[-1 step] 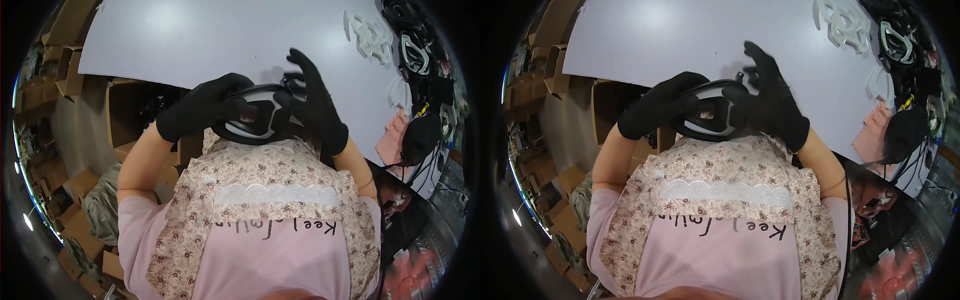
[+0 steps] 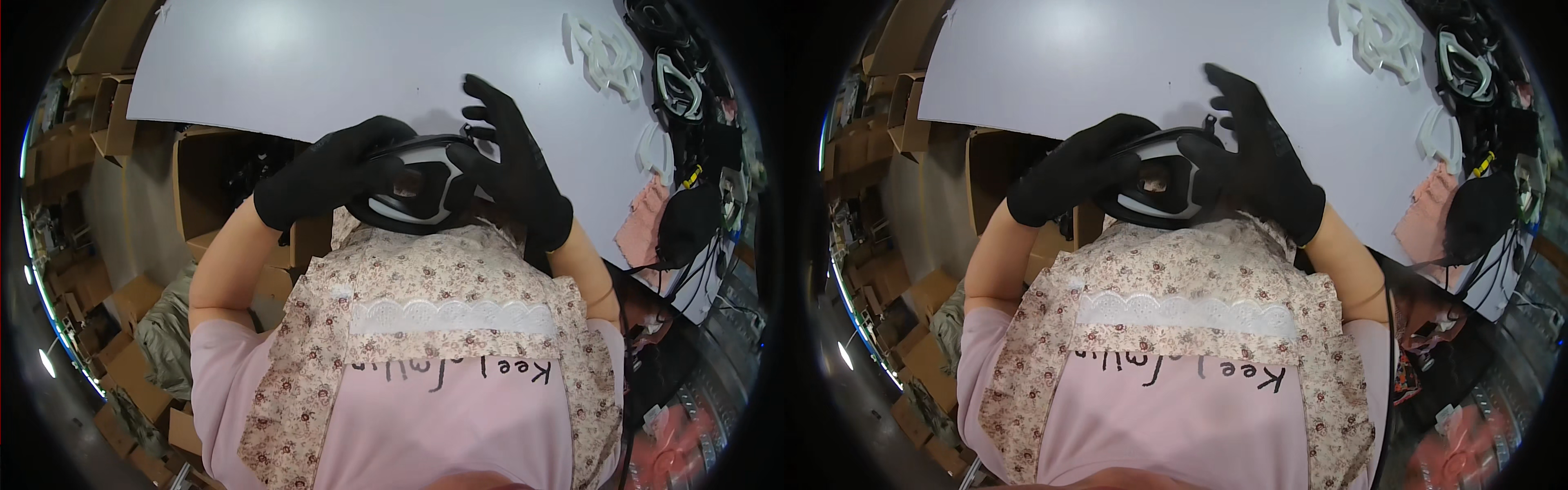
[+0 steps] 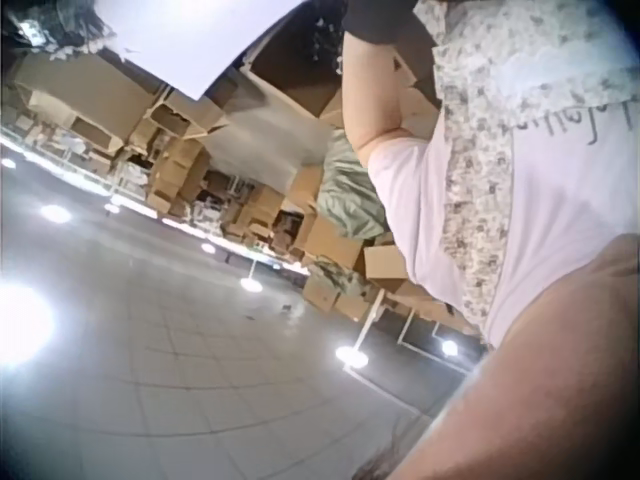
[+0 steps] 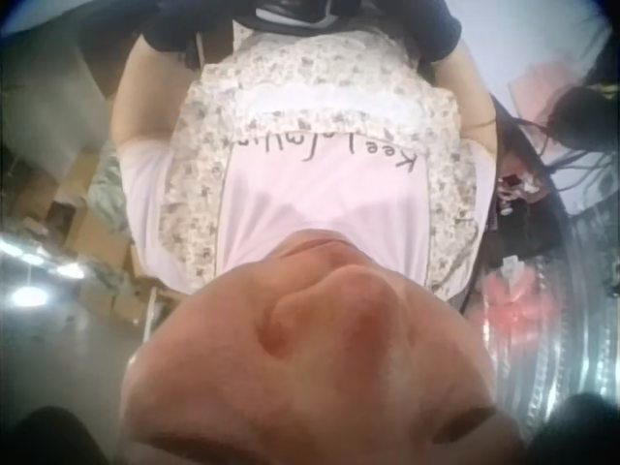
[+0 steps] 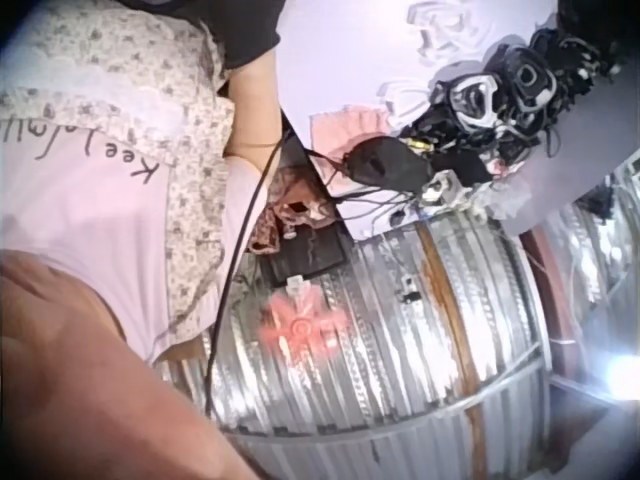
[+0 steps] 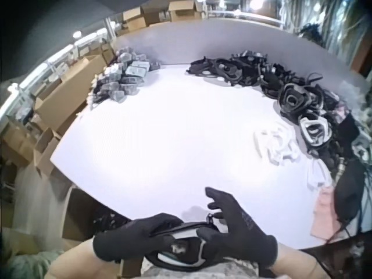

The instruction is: The person assembles mask frames by snapping white plastic inserts into black frames by hand, placing the completed frames into a box, and arranging additional mask components on the workbench.

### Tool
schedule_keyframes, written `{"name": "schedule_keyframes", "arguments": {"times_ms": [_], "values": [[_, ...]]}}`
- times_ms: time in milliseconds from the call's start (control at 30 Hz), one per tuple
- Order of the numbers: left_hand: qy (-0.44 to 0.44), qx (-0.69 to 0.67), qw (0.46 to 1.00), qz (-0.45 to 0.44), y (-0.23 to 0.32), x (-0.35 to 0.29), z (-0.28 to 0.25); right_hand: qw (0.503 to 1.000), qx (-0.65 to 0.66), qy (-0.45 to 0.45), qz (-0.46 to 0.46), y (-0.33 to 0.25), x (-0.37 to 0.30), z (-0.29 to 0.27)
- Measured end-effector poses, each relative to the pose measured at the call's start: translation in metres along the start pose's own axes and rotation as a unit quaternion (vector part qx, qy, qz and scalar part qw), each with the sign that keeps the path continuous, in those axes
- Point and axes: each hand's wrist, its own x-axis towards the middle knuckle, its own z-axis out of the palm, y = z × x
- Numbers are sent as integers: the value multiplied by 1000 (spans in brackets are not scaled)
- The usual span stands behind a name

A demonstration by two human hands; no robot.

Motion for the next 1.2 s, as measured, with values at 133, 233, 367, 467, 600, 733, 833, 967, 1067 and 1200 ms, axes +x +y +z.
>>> {"name": "schedule_keyframes", "arguments": {"times_ms": [133, 233, 367, 467, 600, 733, 833, 967, 1067, 1200], "values": [[11, 9, 999, 50, -16, 4, 6, 959, -72, -275, 5, 8, 10, -8], [20, -7, 1000, 15, -14, 2, 12, 961, -9, -256, 100, 1, 12, -3], [42, 18, 999, -20, -8, -1, 20, 968, -72, -233, 67, 10, 2, 1], [48, 104, 990, 83, -20, 6, 19, 969, -77, -222, 81, 3, 1, 4], [73, 174, 970, 155, -27, 12, 20, 963, -26, -214, 161, -4, -5, 4], [37, 65, 994, 84, -20, 14, 17, 975, -74, -173, 122, -5, -7, 4], [35, 16, 998, 43, -29, 14, 13, 979, -55, -166, 106, -3, -3, -3], [61, -6, 997, 37, -42, 12, 17, 970, -69, -213, 90, -14, 6, -12], [76, -33, 994, 65, -38, 12, 19, 956, -7, -257, 144, -19, 15, -14], [83, -22, 994, 73, -36, 11, 24, 955, 32, -249, 156, -12, 12, -10]]}}
